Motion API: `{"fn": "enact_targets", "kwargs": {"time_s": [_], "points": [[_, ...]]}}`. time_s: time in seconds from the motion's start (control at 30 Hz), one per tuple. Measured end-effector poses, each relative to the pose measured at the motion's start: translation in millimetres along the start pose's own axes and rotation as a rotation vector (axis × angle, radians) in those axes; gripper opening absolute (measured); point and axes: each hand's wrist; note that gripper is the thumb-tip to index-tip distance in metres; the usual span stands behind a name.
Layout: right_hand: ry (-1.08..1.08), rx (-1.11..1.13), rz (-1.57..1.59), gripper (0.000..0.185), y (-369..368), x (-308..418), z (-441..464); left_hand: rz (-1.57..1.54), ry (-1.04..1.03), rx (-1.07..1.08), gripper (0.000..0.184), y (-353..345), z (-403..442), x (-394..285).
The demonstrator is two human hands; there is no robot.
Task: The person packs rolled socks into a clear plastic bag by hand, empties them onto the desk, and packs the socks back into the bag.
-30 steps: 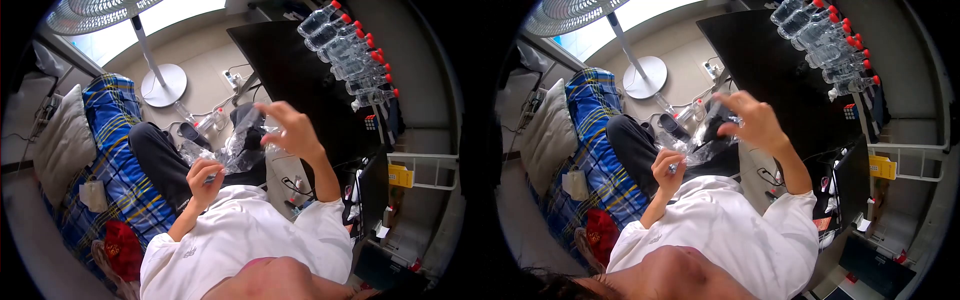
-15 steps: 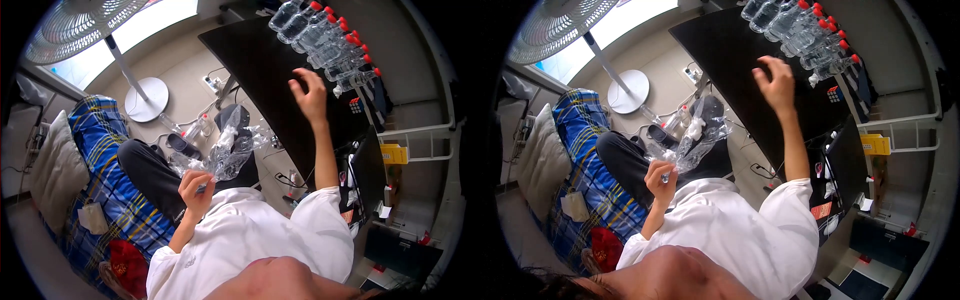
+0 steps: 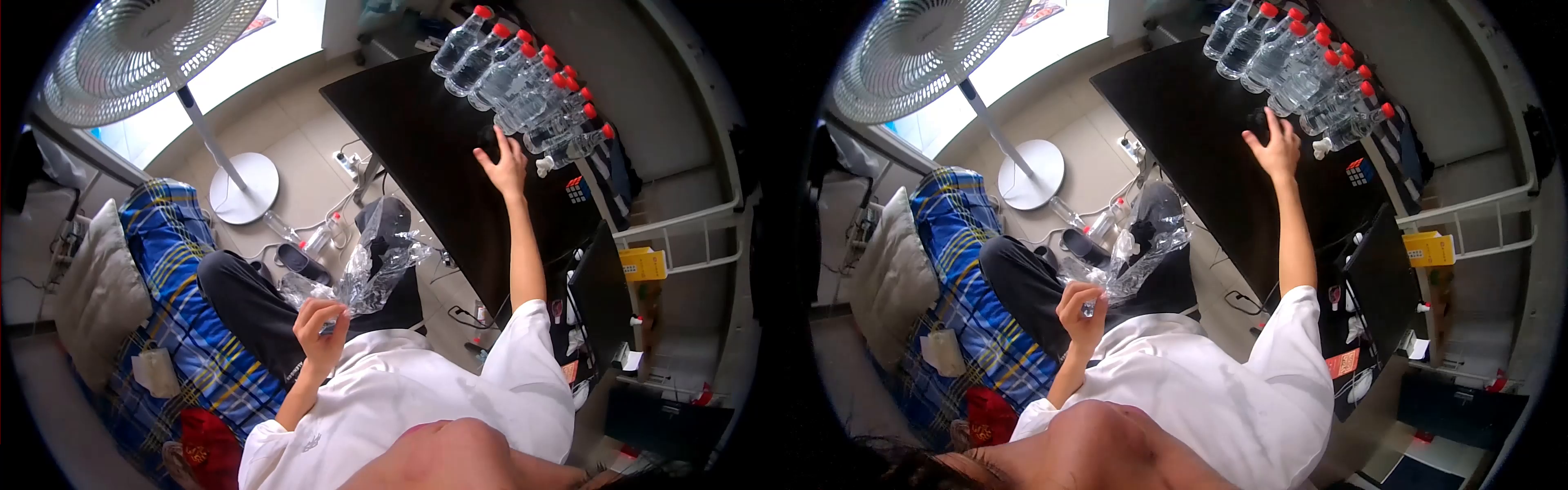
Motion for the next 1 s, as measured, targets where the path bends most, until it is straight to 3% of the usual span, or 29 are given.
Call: {"fn": "enact_targets", "kwargs": {"time_s": [0.1, 0.17, 0.3, 0.43, 0.5, 0.57, 0.63, 0.7, 0.77, 0.83, 0.9, 1.0], "points": [[-0.060, 0.105, -0.046, 0.065, 2.8, 47.2, 7.2, 0.018, 0.031, 0.012, 0.015, -2.6, -2.0, -0.9], [0.101, 0.006, -0.051, 0.051, 6.2, 75.5, 2.3, 0.006, -0.016, 0.009, 0.014, -4.4, 0.1, 0.2], [0.144, 0.045, 0.618, 0.037, 46.0, 116.8, -0.6, 0.026, 0.010, 0.008, 0.014, -4.9, -1.9, 0.9], [0.281, 0.582, 0.789, 0.042, 114.3, 175.5, -10.0, 0.065, 0.000, -0.008, 0.015, -6.3, -4.3, -3.7], [0.433, 0.813, 0.690, 0.054, 120.5, 196.4, -22.1, 0.062, -0.002, 0.005, 0.016, -6.9, -5.8, -5.4], [0.512, 0.899, 0.659, 0.070, 122.1, 213.6, -25.8, 0.042, 0.009, 0.003, 0.015, -8.1, -5.5, -4.1], [0.568, 0.840, 0.749, 0.079, 106.4, 216.0, -31.4, 0.033, 0.009, 0.004, 0.015, -7.6, -5.5, -6.1], [0.748, 0.586, 0.779, 0.080, 104.3, 215.3, -32.2, 0.032, 0.015, -0.002, 0.015, -5.4, -6.6, -6.4], [0.718, 0.642, 0.845, 0.075, 112.5, 206.2, -26.0, 0.039, 0.009, -0.007, 0.015, -2.3, -6.6, -7.4], [0.464, 0.609, 1.136, 0.067, 119.5, 181.0, -17.3, 0.044, 0.015, -0.018, 0.015, -2.2, -6.4, -10.1], [0.396, 0.400, 0.860, 0.055, 134.7, 143.2, 3.6, 0.043, 0.039, -0.040, 0.016, -2.3, -9.2, -7.8], [0.122, -0.017, 0.201, 0.050, 91.2, 24.3, 3.7, 0.048, 0.056, -0.033, 0.015, -2.0, -13.3, -2.2]]}}
Point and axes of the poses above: each hand's wrist, its own z-axis towards the middle knuckle, its own y-axis out of the back of the hand, x = y × z, and after that the axes turned 13 degrees about y, right-handed
